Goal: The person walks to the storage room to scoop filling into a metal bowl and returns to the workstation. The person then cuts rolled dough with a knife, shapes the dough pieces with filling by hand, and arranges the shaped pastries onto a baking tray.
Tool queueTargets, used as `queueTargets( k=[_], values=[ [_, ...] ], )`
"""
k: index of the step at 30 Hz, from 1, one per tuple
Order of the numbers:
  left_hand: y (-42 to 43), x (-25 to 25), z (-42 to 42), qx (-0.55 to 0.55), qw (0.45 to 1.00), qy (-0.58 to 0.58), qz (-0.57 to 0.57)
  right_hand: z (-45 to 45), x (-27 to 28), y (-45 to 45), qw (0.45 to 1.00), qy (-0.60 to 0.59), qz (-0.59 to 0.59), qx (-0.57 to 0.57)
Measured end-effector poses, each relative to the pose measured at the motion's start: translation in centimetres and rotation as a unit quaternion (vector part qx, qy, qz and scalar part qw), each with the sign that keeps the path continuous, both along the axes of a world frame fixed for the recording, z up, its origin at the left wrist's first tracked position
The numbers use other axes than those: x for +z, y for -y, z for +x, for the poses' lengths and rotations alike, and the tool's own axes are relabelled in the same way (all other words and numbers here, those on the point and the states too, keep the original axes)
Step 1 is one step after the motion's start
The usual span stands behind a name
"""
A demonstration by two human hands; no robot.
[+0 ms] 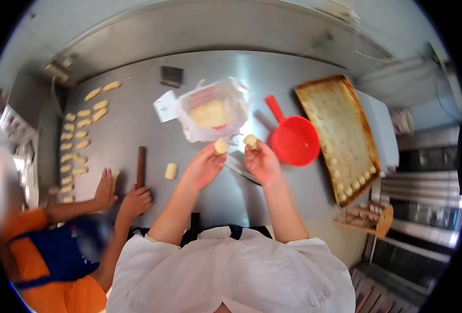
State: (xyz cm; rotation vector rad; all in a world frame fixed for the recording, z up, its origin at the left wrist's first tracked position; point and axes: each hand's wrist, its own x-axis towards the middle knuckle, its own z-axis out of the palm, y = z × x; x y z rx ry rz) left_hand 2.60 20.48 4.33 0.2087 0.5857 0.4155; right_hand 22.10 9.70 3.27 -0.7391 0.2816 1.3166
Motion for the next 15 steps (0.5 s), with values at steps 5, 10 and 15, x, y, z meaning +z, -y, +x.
queueTargets(
  k=[5, 10, 15],
  values=[
    [4.3, -2.4, 2.2, -0.122, 0.988, 0.07, -0.059, 0.4, 2.9, 6.7, 0.994, 0.027, -0.068, -0.079],
    [10.7, -0.9, 7.5, -0.201, 0.979, 0.024, -0.015, 6.9, 1.7, 15.7, 0.969, 0.128, -0.119, -0.175],
    [14.8, 0.5, 14.0, -0.263, 0.929, -0.135, 0.224, 15.5, 0.7, 23.8, 0.9, 0.272, -0.227, -0.255]
  ],
)
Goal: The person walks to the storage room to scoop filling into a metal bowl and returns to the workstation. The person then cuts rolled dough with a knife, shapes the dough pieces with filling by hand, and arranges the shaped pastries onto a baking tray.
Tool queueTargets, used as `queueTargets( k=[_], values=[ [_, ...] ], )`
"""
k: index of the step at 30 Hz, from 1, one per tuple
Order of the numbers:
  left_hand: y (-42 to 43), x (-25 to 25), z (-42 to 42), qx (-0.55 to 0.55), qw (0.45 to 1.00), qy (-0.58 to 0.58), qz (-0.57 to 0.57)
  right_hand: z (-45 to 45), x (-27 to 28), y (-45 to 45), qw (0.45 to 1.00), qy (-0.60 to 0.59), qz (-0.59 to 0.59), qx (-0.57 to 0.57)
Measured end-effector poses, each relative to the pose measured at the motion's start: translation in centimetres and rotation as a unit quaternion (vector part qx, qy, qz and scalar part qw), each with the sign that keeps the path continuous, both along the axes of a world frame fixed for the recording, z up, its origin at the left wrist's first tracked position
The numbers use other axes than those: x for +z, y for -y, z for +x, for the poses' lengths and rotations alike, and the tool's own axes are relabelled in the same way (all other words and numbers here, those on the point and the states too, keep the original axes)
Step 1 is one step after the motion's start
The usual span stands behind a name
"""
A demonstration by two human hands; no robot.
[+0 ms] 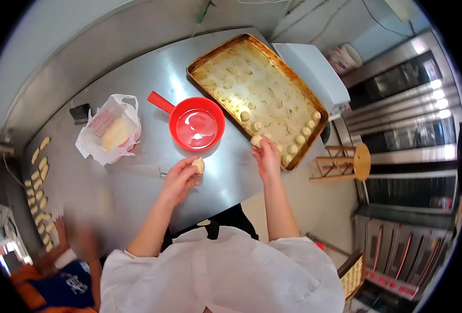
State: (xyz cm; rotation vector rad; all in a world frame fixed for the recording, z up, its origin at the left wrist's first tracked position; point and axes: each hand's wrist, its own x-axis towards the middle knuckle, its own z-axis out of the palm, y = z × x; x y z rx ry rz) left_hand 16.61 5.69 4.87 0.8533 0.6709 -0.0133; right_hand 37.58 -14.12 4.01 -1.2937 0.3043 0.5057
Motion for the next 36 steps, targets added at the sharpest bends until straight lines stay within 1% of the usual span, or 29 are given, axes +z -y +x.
queueTargets(
  k=[1, 3, 4, 5, 6, 7, 8, 9, 10, 11, 12, 14, 16, 17, 18, 20, 21, 22, 23, 24, 26, 28, 30, 34, 36],
  values=[
    [0.3, 0.5, 1.9, 0.021, 1.0, -0.007, 0.002, 2.2, -0.7, 0.7, 1.0, -0.007, 0.002, 0.021],
    [-0.1, 1.6, 6.6, -0.003, 0.979, -0.038, 0.2, 6.3, -2.5, 1.1, 0.996, 0.047, -0.056, 0.044],
    [-0.3, 1.9, 8.9, 0.009, 0.977, -0.051, 0.205, 8.1, -3.1, 0.7, 0.996, 0.038, -0.049, 0.058],
    [-0.4, 2.1, 11.2, 0.019, 0.961, -0.017, 0.276, 9.8, -3.9, 0.0, 0.977, 0.131, -0.103, 0.13],
    [-0.8, 2.3, 13.5, 0.022, 0.937, 0.018, 0.348, 11.4, -4.7, -1.0, 0.943, 0.224, -0.151, 0.194],
    [-1.3, 2.4, 15.7, 0.021, 0.933, 0.007, 0.358, 12.3, -4.0, -2.5, 0.913, 0.3, -0.179, 0.211],
    [-1.8, 2.5, 17.8, 0.004, 0.878, 0.003, 0.478, 13.4, -3.9, -3.8, 0.917, 0.293, -0.168, 0.212],
    [-2.2, 2.6, 19.7, -0.012, 0.809, -0.002, 0.588, 14.6, -4.0, -5.1, 0.863, 0.371, -0.214, 0.268],
    [-2.6, 2.7, 21.4, -0.008, 0.806, -0.014, 0.591, 15.6, -4.1, -6.2, 0.794, 0.447, -0.256, 0.324],
    [-3.1, 2.8, 22.8, -0.034, 0.774, -0.031, 0.631, 16.2, -4.1, -7.2, 0.779, 0.456, -0.26, 0.343],
    [-3.3, 2.9, 24.0, -0.061, 0.74, -0.05, 0.667, 16.6, -4.7, -8.0, 0.778, 0.456, -0.25, 0.354],
    [-3.8, 2.4, 26.1, -0.06, 0.743, -0.073, 0.662, 17.1, -6.1, -9.4, 0.746, 0.486, -0.267, 0.369],
    [-4.8, 0.3, 27.8, -0.124, 0.67, -0.082, 0.728, 17.5, -7.2, -10.3, 0.742, 0.491, -0.259, 0.376],
    [-5.1, -0.8, 28.5, -0.12, 0.651, -0.089, 0.745, 17.6, -7.6, -10.2, 0.739, 0.496, -0.26, 0.375],
    [-5.0, -1.6, 29.1, -0.122, 0.65, -0.095, 0.744, 17.7, -7.9, -10.0, 0.741, 0.492, -0.256, 0.379],
    [-5.5, -2.7, 30.4, -0.173, 0.611, -0.119, 0.763, 18.0, -8.1, -10.0, 0.723, 0.487, -0.27, 0.408],
    [-5.7, -3.3, 30.8, -0.177, 0.607, -0.103, 0.768, 17.9, -7.7, -9.9, 0.728, 0.482, -0.27, 0.406],
    [-5.8, -4.0, 31.2, -0.18, 0.607, -0.104, 0.767, 17.9, -7.2, -9.8, 0.712, 0.5, -0.286, 0.401],
    [-6.0, -4.7, 31.4, -0.209, 0.601, -0.111, 0.764, 18.0, -6.8, -9.8, 0.695, 0.518, -0.301, 0.398],
    [-6.0, -4.9, 31.8, -0.235, 0.595, -0.119, 0.759, 18.1, -6.8, -9.8, 0.694, 0.518, -0.301, 0.4],
    [-5.9, -5.2, 32.2, -0.25, 0.595, -0.122, 0.754, 18.2, -6.9, -9.8, 0.683, 0.541, -0.299, 0.388],
    [-5.9, -5.8, 32.3, -0.271, 0.59, -0.122, 0.75, 18.0, -7.0, -9.7, 0.692, 0.52, -0.297, 0.402],
    [-5.9, -5.8, 32.7, -0.274, 0.552, -0.111, 0.78, 18.1, -7.1, -9.6, 0.708, 0.513, -0.279, 0.397],
    [-6.0, -6.3, 32.9, -0.263, 0.56, -0.117, 0.777, 18.3, -6.6, -8.9, 0.714, 0.532, -0.262, 0.372],
    [-6.6, -7.0, 32.7, -0.305, 0.528, -0.078, 0.789, 18.5, -5.9, -8.0, 0.713, 0.535, -0.274, 0.361]
  ],
)
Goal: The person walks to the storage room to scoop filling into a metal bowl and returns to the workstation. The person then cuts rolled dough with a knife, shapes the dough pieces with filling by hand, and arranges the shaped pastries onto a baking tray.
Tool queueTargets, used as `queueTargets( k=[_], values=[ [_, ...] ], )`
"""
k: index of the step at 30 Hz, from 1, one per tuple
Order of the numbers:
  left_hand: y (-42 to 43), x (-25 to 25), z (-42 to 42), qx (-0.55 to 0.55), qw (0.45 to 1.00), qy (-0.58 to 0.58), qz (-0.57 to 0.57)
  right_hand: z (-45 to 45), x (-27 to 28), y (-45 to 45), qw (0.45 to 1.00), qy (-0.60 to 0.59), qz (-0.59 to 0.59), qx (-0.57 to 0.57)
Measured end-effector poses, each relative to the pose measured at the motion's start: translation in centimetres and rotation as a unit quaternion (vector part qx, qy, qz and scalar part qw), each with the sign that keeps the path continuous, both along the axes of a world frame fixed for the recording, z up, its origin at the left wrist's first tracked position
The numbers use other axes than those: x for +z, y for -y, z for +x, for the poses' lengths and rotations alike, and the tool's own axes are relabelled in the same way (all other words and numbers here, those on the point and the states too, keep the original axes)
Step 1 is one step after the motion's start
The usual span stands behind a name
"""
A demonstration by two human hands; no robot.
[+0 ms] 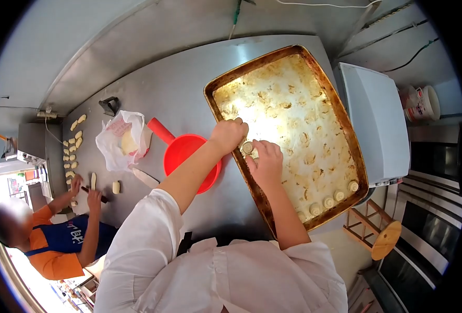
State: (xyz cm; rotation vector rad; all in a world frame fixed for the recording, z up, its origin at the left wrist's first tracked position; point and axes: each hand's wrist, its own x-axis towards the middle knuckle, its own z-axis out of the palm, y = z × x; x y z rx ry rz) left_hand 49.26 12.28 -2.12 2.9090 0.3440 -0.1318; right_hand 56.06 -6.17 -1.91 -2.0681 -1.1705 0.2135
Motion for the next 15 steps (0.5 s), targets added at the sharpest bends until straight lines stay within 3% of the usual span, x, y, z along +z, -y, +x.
queueTargets(
  k=[4, 10, 12, 15],
  values=[
    [0.7, 0.2, 0.0, 0.029, 0.999, -0.032, 0.016, 0.6, -0.2, 2.5, 1.0, 0.029, -0.006, 0.004],
    [3.0, 4.7, -1.4, 0.12, 0.974, 0.18, 0.061, -0.4, 2.5, 4.7, 0.998, 0.065, -0.002, 0.018],
    [3.8, 7.8, -4.1, 0.085, 0.969, 0.228, -0.031, -1.1, 3.0, 5.0, 0.998, 0.055, 0.02, 0.014],
    [6.9, 9.9, -10.8, 0.038, 0.958, 0.281, -0.044, -2.9, 3.9, 5.4, 0.997, 0.074, 0.025, 0.029]
  ],
)
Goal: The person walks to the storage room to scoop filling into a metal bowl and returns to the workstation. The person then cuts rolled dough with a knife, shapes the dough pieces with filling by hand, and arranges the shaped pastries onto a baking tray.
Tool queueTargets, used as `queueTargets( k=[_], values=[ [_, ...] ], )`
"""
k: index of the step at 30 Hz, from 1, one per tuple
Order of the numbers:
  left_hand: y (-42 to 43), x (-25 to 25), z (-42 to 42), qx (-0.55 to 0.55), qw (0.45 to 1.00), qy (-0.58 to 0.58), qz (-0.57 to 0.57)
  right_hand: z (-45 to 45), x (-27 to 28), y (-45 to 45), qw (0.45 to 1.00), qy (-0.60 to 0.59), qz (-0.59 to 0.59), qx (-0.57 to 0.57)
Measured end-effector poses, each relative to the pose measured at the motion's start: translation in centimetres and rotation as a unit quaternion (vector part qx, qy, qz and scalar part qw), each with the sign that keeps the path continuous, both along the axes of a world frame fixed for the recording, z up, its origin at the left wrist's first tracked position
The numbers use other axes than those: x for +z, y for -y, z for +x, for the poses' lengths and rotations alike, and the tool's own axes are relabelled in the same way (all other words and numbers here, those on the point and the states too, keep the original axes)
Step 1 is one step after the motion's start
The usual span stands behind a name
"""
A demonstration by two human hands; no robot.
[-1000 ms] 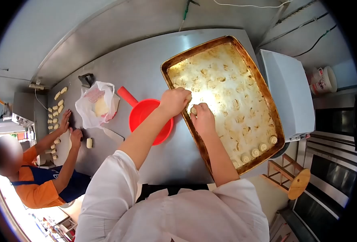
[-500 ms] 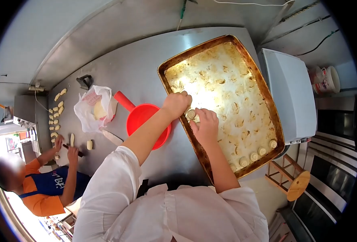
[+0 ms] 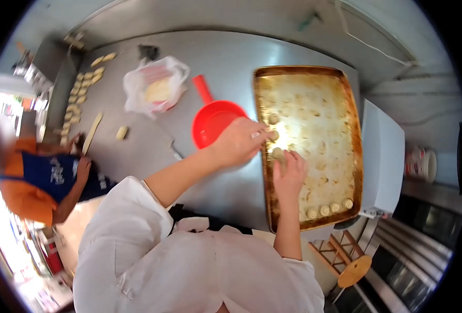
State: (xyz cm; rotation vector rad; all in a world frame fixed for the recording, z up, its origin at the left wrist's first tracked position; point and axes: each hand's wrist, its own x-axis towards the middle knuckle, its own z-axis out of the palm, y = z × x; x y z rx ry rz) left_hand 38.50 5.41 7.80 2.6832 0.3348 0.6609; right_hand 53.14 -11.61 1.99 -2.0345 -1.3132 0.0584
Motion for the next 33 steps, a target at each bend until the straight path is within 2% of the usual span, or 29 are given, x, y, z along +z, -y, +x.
queueTargets(
  k=[3, 5, 6, 7, 9, 11, 12, 13, 14, 16, 17, 20, 22, 26, 30, 33],
  values=[
    [4.6, -1.9, -8.7, -0.033, 0.999, 0.007, 0.001, -3.2, 0.5, 0.5, 1.0, -0.011, -0.005, 0.008],
    [6.9, -3.1, -14.8, -0.05, 0.995, -0.086, -0.004, -6.1, 0.7, 1.5, 1.0, 0.016, -0.007, -0.01],
    [7.7, -3.8, -17.8, -0.055, 0.99, -0.127, -0.017, -7.9, 1.0, 2.2, 0.999, -0.019, -0.045, 0.022],
    [8.2, -4.8, -20.6, -0.023, 0.987, -0.153, -0.049, -9.6, 1.4, 3.3, 0.994, -0.056, -0.083, 0.043],
    [8.9, -5.4, -25.9, 0.036, 0.97, -0.219, -0.097, -13.5, 0.1, 5.8, 0.987, -0.054, -0.14, 0.06],
    [8.4, -6.6, -31.0, 0.074, 0.95, -0.284, -0.107, -16.7, -0.9, 8.0, 0.97, -0.04, -0.238, 0.029],
    [8.0, -6.9, -33.3, 0.066, 0.959, -0.269, -0.067, -16.7, -0.1, 8.8, 0.966, -0.025, -0.258, -0.017],
    [7.4, -7.1, -35.0, 0.079, 0.957, -0.265, -0.085, -16.4, 0.5, 9.3, 0.961, -0.01, -0.272, -0.053],
    [7.0, -7.5, -36.8, 0.098, 0.958, -0.258, -0.085, -15.0, 0.0, 10.4, 0.971, 0.015, -0.215, -0.108],
    [5.9, -8.1, -38.5, 0.126, 0.951, -0.266, -0.097, -11.9, 0.5, 12.4, 0.943, 0.025, -0.256, -0.21],
    [5.5, -8.0, -39.5, 0.153, 0.94, -0.286, -0.109, -10.8, 0.8, 13.8, 0.941, 0.023, -0.259, -0.217],
    [4.0, -8.8, -40.1, 0.166, 0.938, -0.281, -0.115, -8.4, 1.4, 16.4, 0.927, 0.049, -0.307, -0.21],
    [4.0, -7.9, -38.9, 0.186, 0.934, -0.283, -0.114, -7.8, 0.9, 17.2, 0.912, 0.032, -0.38, -0.148],
    [5.2, -6.3, -36.7, 0.197, 0.939, -0.27, -0.082, -7.7, -1.1, 17.5, 0.917, 0.028, -0.365, -0.157],
    [7.7, -5.6, -35.5, 0.191, 0.941, -0.259, -0.099, -6.8, 1.0, 14.4, 0.95, 0.031, -0.283, -0.126],
    [9.6, -4.9, -34.1, 0.2, 0.934, -0.273, -0.111, -4.7, 1.4, 11.0, 0.956, 0.03, -0.28, -0.081]
  ],
)
